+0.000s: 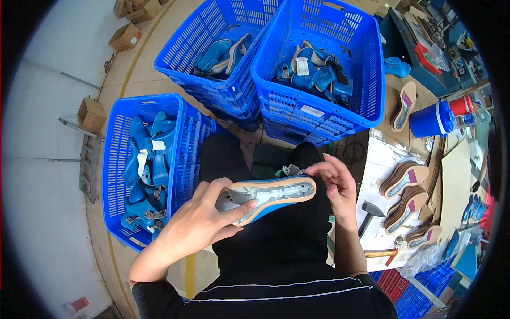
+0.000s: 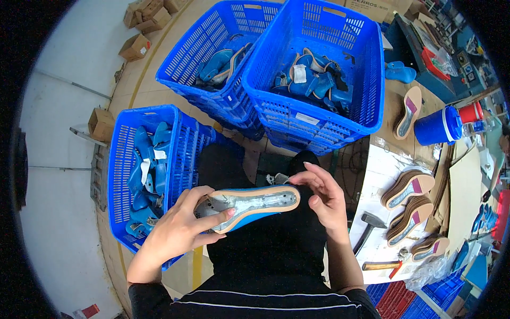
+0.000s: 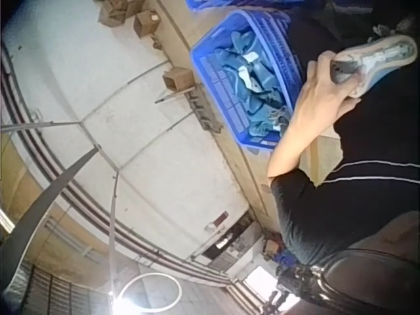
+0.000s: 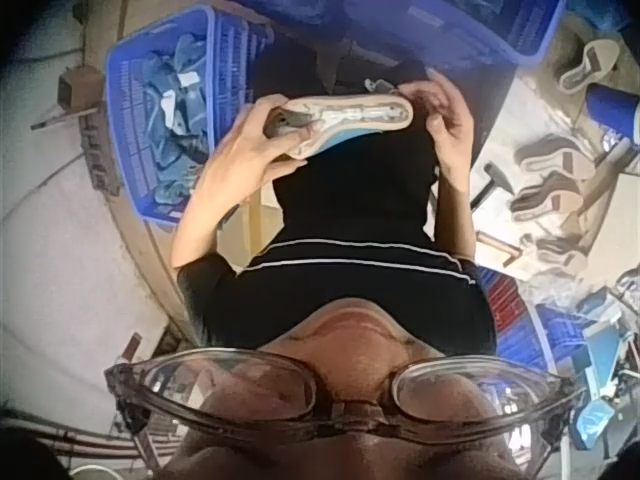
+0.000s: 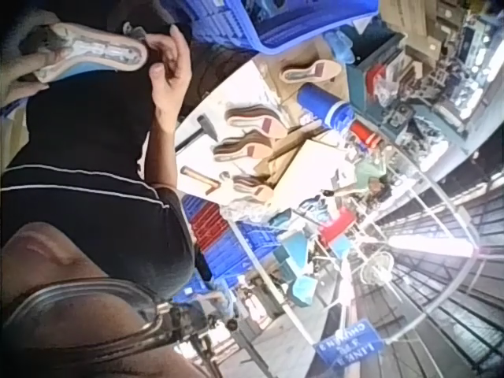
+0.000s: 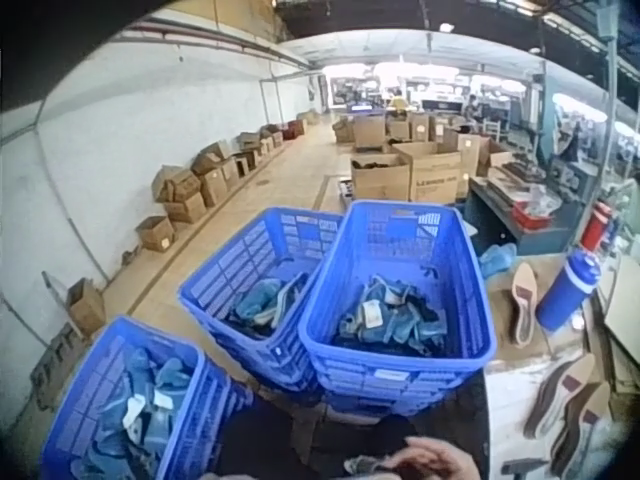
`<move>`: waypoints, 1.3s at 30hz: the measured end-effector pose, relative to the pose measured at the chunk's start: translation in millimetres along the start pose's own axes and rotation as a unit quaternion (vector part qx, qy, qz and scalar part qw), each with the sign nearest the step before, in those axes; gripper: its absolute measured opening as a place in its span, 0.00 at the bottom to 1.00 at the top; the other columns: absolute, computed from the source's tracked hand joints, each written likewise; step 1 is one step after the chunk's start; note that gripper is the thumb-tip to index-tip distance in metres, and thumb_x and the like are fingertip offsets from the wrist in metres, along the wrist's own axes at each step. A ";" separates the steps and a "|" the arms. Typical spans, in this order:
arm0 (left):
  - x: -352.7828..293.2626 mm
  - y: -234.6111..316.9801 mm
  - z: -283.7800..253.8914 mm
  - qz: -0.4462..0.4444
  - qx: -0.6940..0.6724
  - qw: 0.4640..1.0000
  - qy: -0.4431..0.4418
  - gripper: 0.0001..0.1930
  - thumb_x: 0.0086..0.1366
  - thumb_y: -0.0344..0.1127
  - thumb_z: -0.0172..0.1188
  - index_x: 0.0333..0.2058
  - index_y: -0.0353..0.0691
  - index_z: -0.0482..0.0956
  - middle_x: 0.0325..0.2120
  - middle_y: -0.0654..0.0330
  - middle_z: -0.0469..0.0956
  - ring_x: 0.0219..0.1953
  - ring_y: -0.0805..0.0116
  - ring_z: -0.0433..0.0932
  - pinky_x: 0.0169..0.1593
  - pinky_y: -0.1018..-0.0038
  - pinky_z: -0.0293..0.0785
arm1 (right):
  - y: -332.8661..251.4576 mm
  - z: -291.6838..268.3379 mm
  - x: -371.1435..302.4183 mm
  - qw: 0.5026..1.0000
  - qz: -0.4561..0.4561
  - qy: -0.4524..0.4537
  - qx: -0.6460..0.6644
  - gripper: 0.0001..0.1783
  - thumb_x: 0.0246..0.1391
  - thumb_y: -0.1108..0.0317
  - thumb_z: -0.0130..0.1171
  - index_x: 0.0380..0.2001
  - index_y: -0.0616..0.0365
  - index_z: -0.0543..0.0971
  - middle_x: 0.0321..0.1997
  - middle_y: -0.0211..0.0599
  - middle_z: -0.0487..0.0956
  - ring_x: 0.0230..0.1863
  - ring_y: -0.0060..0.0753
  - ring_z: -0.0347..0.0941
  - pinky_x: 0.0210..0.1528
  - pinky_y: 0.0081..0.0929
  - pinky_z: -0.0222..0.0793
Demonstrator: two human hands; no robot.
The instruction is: Inspecting and assembling shoe components using a hammer and pliers in a factory setting.
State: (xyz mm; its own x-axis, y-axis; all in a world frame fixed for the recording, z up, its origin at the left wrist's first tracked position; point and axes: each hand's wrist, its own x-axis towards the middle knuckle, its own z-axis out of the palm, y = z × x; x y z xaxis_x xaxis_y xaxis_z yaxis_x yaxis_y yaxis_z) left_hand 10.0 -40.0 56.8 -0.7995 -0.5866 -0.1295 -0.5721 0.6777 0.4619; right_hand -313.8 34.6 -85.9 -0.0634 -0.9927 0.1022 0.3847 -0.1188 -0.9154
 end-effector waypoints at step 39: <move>-2.6 20.7 43.1 0.076 -0.028 0.990 0.112 0.34 0.54 0.63 0.79 0.44 0.39 0.82 0.75 0.30 0.53 0.67 0.19 0.63 0.66 0.36 0.71 | 16.1 30.5 12.7 0.990 0.067 -0.037 -0.122 0.20 0.71 0.61 0.62 0.59 0.60 0.82 0.48 0.41 0.88 0.49 0.28 0.84 0.53 0.27 0.77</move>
State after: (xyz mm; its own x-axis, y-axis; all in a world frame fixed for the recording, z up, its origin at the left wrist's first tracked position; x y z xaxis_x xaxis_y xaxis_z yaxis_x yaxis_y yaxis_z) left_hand -7.6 -5.4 28.9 -0.8110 -0.5678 0.1410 -0.4322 0.7438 0.5098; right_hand -280.3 19.5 -87.5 0.0439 -0.9990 -0.0067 0.1498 0.0133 -0.9886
